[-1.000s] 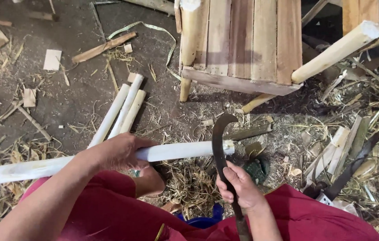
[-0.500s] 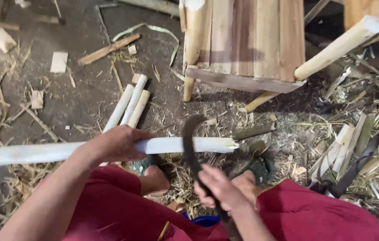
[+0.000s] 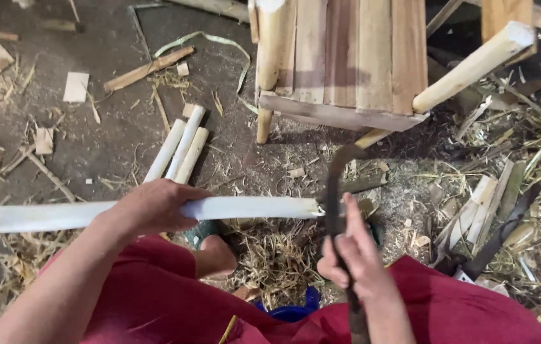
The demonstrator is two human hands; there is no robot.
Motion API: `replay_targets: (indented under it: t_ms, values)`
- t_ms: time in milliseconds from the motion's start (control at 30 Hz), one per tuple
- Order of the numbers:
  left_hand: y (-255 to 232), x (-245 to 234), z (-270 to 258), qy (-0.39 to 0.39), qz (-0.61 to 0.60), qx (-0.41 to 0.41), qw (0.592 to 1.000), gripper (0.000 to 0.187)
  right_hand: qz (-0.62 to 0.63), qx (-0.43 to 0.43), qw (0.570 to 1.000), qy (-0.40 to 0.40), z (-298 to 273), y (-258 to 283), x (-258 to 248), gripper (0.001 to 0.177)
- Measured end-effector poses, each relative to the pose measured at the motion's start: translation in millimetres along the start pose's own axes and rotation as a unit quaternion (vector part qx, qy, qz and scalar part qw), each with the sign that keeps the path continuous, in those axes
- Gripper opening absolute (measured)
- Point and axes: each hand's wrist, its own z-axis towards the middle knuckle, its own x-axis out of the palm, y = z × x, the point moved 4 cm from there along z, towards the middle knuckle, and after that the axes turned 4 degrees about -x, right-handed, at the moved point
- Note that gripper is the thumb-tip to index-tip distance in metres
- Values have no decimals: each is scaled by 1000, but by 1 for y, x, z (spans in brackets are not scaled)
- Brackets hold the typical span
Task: Shaving and tapering the ends of wooden sticks using a hand-held curved knife to prepare them for assembly.
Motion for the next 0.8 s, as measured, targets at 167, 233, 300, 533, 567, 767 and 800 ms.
replay_targets:
  t_ms: [167,233,300,533,567,767,800]
  values:
    - [-13,-1,-3,134,-254,-130,949,51,-187,-5,978,-87,-1,-36,-16,93]
    - [-16,-3,-5,123,-185,-101,970,58,-238,6,964,-118,-2,-39,-18,94]
    - [-18,-7,-7,115,-189,-89,971,59,-359,22,928,-99,-1,-35,-14,83]
    - [-21,-9,-5,124,-204,-107,965,58,-531,-27,844,-66,-1,-33,-17,84]
    - [-20,-10,-5,122,-192,-109,968,58,-561,-47,823,-71,-2,-33,-17,85]
    - [-25,-15,-9,128,-109,-136,976,62,-601,-19,791,-114,-7,-42,-36,63]
    - [-26,-16,-10,127,-108,-130,977,62,-600,-76,790,-104,-8,-42,-40,64]
